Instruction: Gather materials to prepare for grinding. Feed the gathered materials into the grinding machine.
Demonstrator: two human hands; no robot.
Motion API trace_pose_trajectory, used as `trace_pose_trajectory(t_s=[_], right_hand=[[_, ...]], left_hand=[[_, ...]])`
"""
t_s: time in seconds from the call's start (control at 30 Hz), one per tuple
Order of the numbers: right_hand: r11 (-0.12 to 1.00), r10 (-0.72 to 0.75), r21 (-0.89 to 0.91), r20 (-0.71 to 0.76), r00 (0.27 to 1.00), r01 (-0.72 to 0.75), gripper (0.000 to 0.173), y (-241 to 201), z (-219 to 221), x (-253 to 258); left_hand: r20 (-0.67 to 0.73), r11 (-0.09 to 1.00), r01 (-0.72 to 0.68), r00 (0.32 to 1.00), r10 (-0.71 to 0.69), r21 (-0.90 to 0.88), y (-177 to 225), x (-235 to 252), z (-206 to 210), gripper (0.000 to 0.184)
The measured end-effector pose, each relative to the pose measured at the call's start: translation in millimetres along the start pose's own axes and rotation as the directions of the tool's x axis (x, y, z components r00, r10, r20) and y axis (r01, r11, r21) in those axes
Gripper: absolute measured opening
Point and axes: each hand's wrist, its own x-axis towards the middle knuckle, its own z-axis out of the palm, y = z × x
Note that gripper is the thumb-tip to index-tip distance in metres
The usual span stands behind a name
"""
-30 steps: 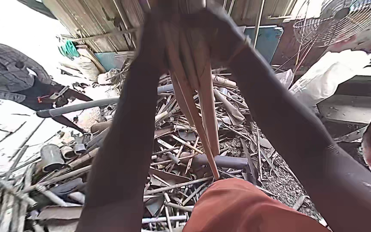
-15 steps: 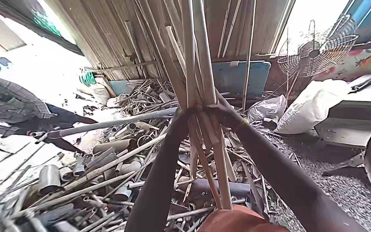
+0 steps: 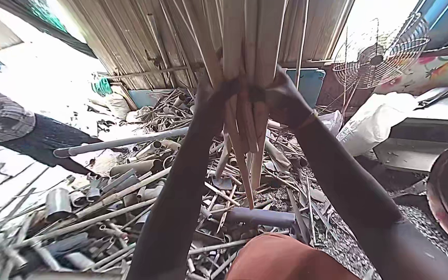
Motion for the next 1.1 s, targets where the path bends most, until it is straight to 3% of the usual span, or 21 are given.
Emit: trace_pose_trajectory(t_s=[0.1, 0.23, 0.4, 0.5, 0.57, 0.63, 0.7, 0.77, 0.9, 1.0, 1.1], right_hand=[[0.998, 0.005, 0.068, -0.014, 1.000, -0.004, 0.067, -16, -6, 4], [0.992, 0.088, 0.097, -0.022, 0.996, -0.086, 0.053, -26, -18, -5], [0.958, 0.238, 0.181, -0.075, 0.968, -0.221, 0.047, 16, -27, -29], [0.935, 0.308, 0.209, -0.090, 0.947, -0.285, 0.043, 32, -28, -41], [0.929, 0.339, 0.204, -0.138, 0.931, -0.308, 0.036, 34, -27, -45], [0.933, 0.340, 0.192, -0.195, 0.920, -0.304, 0.026, 34, -27, -43], [0.956, 0.272, 0.165, -0.191, 0.943, -0.242, 0.012, 38, -31, -36], [0.980, 0.182, 0.108, -0.151, 0.972, -0.167, 0.012, 36, -38, -21], [0.988, 0.117, -0.095, -0.085, 0.989, -0.125, 0.014, 24, -56, 16], [0.950, 0.260, -0.147, -0.120, 0.958, -0.277, 0.012, 27, -62, 30], [0.871, 0.430, -0.161, -0.209, 0.879, -0.464, 0.011, 45, -58, 23]], left_hand=[[0.077, 0.996, -0.093, 0.993, 0.092, 0.006, 2, 7, 0, 0.049], [0.112, 0.993, -0.091, 0.990, 0.083, 0.073, -18, -11, 0, 0.054], [0.100, 0.982, -0.007, 0.995, -0.012, 0.190, -65, -43, 0, 0.062], [0.097, 0.962, 0.071, 0.990, -0.100, 0.263, -69, -55, 5, 0.063], [0.088, 0.957, 0.059, 0.992, -0.087, 0.285, -70, -53, 10, 0.070], [0.067, 0.949, 0.049, 0.995, -0.074, 0.312, -69, -48, 15, 0.065], [0.054, 0.965, 0.030, 0.997, -0.046, 0.260, -66, -38, 18, 0.060], [0.015, 0.991, 0.024, 1.000, -0.026, 0.130, -62, -19, 21, 0.050], [-0.007, 0.991, 0.108, 0.994, -0.108, 0.077, -48, 27, 22, 0.048], [-0.001, 0.987, 0.161, 0.987, -0.161, 0.009, -63, 41, 21, 0.046], [0.013, 0.965, 0.255, 0.967, -0.254, -0.066, -87, 29, 16, 0.043]])
